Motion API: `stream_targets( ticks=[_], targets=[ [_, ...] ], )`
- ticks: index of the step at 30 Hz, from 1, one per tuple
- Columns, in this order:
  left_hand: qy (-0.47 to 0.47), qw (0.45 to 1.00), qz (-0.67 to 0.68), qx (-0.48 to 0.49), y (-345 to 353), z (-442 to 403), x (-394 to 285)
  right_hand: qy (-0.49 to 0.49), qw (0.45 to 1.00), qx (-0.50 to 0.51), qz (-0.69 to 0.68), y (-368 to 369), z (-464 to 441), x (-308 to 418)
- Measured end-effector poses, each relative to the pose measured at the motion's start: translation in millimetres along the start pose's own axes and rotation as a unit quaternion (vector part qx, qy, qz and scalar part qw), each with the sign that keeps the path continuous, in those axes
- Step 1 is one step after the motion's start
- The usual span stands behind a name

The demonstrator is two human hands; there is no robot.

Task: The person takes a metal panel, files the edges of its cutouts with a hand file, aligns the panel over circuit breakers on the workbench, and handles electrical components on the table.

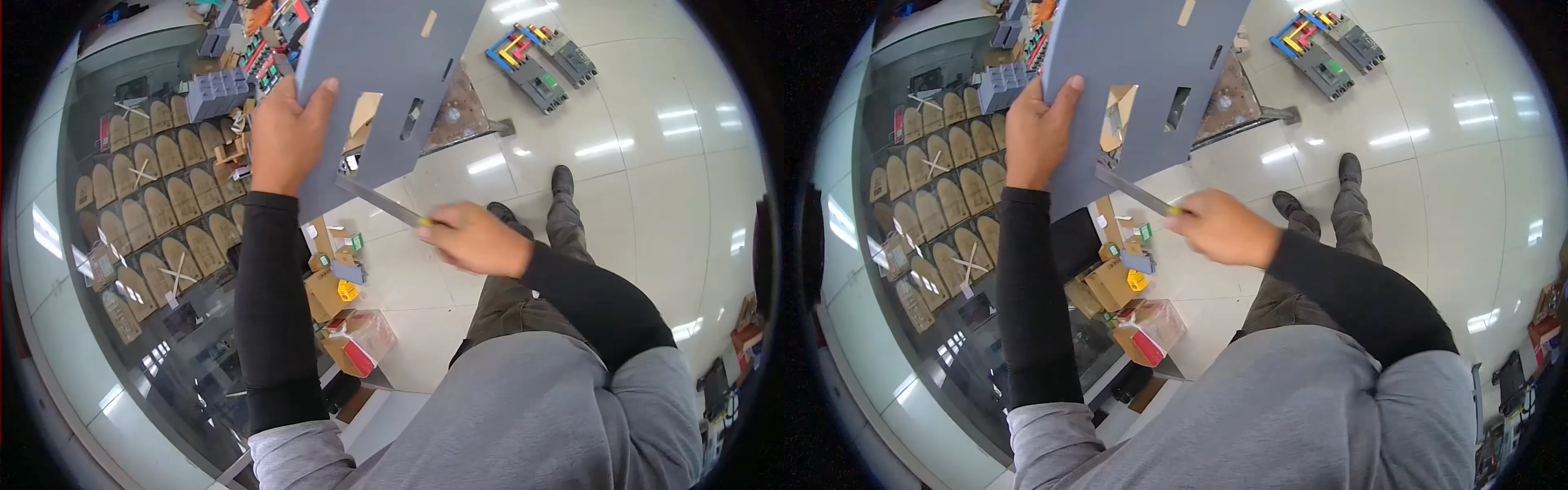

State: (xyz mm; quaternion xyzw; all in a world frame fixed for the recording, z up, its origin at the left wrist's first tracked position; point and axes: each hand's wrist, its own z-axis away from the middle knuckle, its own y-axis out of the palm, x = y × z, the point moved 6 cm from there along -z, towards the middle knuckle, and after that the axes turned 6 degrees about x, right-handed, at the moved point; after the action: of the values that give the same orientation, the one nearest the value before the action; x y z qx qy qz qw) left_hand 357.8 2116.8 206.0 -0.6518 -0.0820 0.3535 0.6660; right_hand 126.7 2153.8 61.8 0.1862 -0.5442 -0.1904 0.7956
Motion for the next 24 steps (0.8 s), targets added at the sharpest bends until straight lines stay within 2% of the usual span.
stream_targets(
  ticks=[2, 4, 7, 11, 14, 17, 20, 24],
  targets=[
    [0.004, 1.0, 0.012, -0.006, -1.6, -4.8, 7.2, 0.072, 0.996, 0.009, -0.051, -28.6, 54.9, -37.2],
    [-0.022, 1.0, 0.017, 0.008, -5.3, -6.0, 7.0, 0.099, 0.99, -0.09, 0.034, -60.3, 96.2, -74.9],
    [-0.01, 1.0, -0.004, 0.011, -3.4, -8.0, 10.4, 0.11, 0.977, -0.178, 0.048, -87.9, 113.0, -108.2],
    [-0.019, 0.999, 0.03, 0.003, -0.9, -2.2, -1.0, 0.035, 0.968, -0.195, 0.157, -104.2, 70.7, -119.7],
    [-0.023, 0.999, 0.025, -0.012, -1.3, -2.2, 1.1, -0.017, 0.957, -0.227, 0.178, -102.8, 30.7, -117.3],
    [-0.04, 0.999, 0.027, -0.002, -0.1, -2.2, 4.1, -0.002, 0.958, -0.202, 0.206, -98.2, 6.3, -101.2],
    [-0.052, 0.998, 0.032, 0.005, 0.0, -2.3, 10.9, -0.047, 0.969, -0.203, 0.131, -87.5, -7.3, -99.7],
    [-0.031, 1.0, -0.002, 0.002, 0.1, -0.4, 2.9, -0.062, 0.953, -0.181, 0.235, -86.9, -54.6, -81.9]
  ],
)
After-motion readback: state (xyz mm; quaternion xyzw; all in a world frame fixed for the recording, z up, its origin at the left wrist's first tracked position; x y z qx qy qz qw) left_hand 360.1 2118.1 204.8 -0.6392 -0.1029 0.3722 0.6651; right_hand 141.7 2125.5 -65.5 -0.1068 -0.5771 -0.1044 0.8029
